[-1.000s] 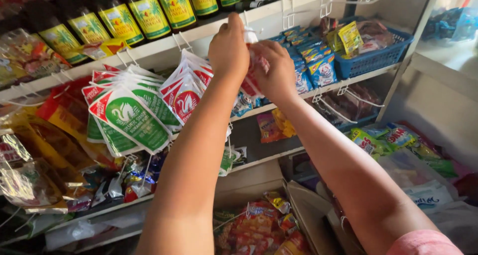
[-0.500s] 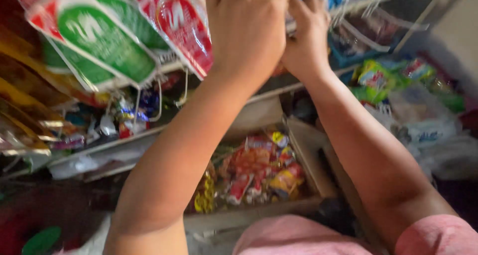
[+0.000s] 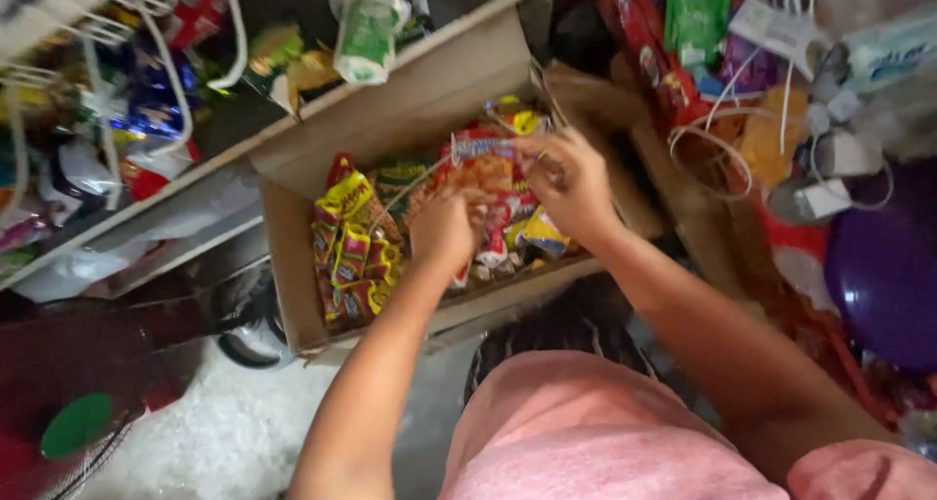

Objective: The person repeatedly picks up small red and green sachets from a cardboard box on the floor and hangs them on white wire hooks attached to a shelf. The person handles the sachets one by one, moving between the box and the shelf to fill the display.

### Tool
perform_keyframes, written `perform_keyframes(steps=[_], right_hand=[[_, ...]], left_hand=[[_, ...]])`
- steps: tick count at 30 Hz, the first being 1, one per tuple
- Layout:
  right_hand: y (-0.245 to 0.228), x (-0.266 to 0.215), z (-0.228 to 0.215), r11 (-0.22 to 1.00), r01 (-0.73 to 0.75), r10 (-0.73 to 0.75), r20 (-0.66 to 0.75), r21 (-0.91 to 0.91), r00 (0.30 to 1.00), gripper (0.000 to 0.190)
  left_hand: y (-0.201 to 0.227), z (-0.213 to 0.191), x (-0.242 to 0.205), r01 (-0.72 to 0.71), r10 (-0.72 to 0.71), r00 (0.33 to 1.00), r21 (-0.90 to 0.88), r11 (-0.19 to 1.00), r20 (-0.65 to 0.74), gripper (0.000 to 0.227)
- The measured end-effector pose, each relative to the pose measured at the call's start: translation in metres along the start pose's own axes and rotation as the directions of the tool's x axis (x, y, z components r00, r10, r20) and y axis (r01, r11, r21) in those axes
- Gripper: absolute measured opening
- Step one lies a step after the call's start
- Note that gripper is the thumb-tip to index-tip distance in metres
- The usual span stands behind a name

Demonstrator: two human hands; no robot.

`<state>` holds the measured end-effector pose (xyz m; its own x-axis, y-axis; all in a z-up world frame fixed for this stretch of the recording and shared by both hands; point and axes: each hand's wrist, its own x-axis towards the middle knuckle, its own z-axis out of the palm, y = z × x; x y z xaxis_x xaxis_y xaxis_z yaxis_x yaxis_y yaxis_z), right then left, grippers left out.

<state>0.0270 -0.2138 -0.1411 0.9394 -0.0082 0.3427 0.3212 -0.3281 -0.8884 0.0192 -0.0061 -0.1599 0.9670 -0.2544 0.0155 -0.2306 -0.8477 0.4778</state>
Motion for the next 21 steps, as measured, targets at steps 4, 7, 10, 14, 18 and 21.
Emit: perform_keyframes(steps=[4,7,10,14,18,21], right_hand=[[0.094,-0.061,0.05,0.951,-0.306,0.301,0.311,-0.033,0.901,0.031],[0.142,-0.109,0.077,0.826,-0.55,0.448,0.447,0.126,0.774,0.025],[0.143,-0.121,0.086,0.822,-0.562,0.542,0.434,-0.095,0.72,0.032],[0.173,-0.137,0.107,0.798,-0.602,0.552,0.437,-0.027,0.711,0.029],[0.142,-0.113,0.104,0.663,-0.739,0.608,0.492,0.118,0.624,0.028],[0.102,-0.087,0.098,0.456,-0.872,0.742,0.465,0.179,0.484,0.029]], left_hand=[[-0.065,0.073,-0.013,0.466,-0.551,0.745,0.297,0.833,0.376,0.065],[-0.116,0.134,-0.049,0.454,-0.548,0.747,0.314,0.834,0.375,0.119],[-0.135,0.16,-0.071,0.269,-0.286,0.957,0.214,0.939,0.05,0.107],[-0.085,0.102,-0.054,0.592,-0.622,0.713,0.197,0.781,0.324,0.088],[-0.075,0.099,-0.063,0.601,-0.584,0.799,-0.161,0.783,0.144,0.071],[-0.032,0.069,-0.072,0.334,-0.368,0.922,-0.236,0.913,-0.119,0.074]])
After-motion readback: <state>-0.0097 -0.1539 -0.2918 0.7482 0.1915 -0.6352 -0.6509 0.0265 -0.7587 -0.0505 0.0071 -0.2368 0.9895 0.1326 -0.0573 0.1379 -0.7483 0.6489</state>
